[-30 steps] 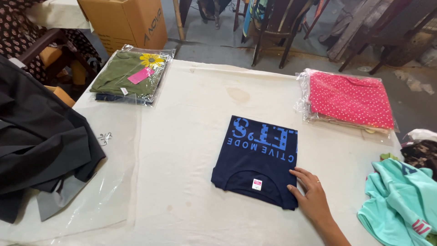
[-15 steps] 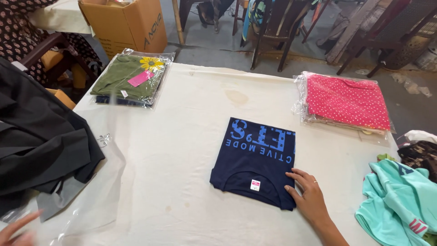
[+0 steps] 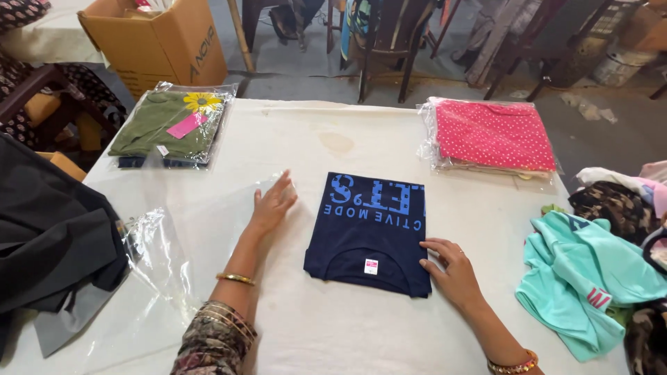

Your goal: The person folds a navy blue t-shirt on a white table, then places it into a clear plastic bag and seals it. The person then moves the packaged shirt to a stack of other packaged shirts.

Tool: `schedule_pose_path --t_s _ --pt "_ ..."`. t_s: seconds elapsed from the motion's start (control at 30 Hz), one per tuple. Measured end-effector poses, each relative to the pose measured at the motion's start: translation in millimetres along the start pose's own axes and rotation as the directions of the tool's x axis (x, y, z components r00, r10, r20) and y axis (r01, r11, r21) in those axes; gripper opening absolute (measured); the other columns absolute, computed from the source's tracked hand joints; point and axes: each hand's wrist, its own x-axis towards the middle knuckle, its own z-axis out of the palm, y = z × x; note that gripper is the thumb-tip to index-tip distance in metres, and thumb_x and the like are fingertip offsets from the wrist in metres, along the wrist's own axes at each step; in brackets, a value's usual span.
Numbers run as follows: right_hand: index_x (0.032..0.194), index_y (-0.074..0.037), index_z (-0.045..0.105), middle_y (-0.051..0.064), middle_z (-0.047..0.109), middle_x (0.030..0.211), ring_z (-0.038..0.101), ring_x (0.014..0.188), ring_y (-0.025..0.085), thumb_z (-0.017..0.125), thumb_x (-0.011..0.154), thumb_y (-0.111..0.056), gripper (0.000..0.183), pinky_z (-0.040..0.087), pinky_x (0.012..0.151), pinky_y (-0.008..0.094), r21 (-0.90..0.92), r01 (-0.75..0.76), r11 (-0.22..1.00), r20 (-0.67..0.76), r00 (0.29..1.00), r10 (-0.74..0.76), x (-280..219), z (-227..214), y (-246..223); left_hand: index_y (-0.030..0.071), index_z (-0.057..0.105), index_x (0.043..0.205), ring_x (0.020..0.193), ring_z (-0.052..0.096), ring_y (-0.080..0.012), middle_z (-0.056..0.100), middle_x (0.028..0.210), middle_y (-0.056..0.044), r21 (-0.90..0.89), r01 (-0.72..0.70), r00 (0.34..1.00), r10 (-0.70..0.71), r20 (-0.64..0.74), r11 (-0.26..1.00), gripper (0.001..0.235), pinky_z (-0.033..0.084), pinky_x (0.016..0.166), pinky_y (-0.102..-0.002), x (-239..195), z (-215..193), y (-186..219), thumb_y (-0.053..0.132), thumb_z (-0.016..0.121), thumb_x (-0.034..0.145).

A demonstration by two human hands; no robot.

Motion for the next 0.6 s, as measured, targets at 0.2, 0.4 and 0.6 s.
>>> schedule_pose_path --t_s 0.2,0.4,0.6 --pt "0.119 -0.015 0.074 0.003 0.068 0.129 0.065 0.109 0.021 0.076 0.083 -0.018 0.036 0.057 0.085 0.033 -0.022 0.025 0.999 -0.015 1.0 -0.025 4 6 4 0.038 0.028 0.159 0.159 0.011 -0.0211 0.024 0.17 0.0 0.314 -0.134 0.941 0.021 0.338 0.94 0.082 -0.005 0.123 -0.06 -4 -19 12 0.053 0.065 0.088" --pt "0.136 -0.017 0.064 0.01 0.071 0.117 0.064 0.1 0.024 0.083 0.078 -0.027 0.062 0.055 0.088 0.037 -0.108 -0.062 0.992 -0.019 0.998 0.06 37 16 23 0.046 0.036 0.153 0.158 0.002 -0.0227 0.014 0.171 0.004 0.419 -0.23 0.87 -0.007 0.493 0.878 0.092 -0.002 0.124 -0.058 -23 -39 50 0.046 0.082 0.074" --pt "0.145 -0.016 0.057 0.017 0.073 0.101 0.069 0.088 0.025 0.087 0.074 -0.032 0.08 0.057 0.086 0.037 -0.095 -0.081 0.992 -0.03 0.996 0.079 116 42 66 0.033 0.068 0.115 0.156 0.014 -0.0241 0.034 0.16 0.003 0.564 -0.373 0.86 0.046 0.509 0.737 0.05 0.004 0.124 -0.06 -26 -43 109 0.03 0.089 0.07"
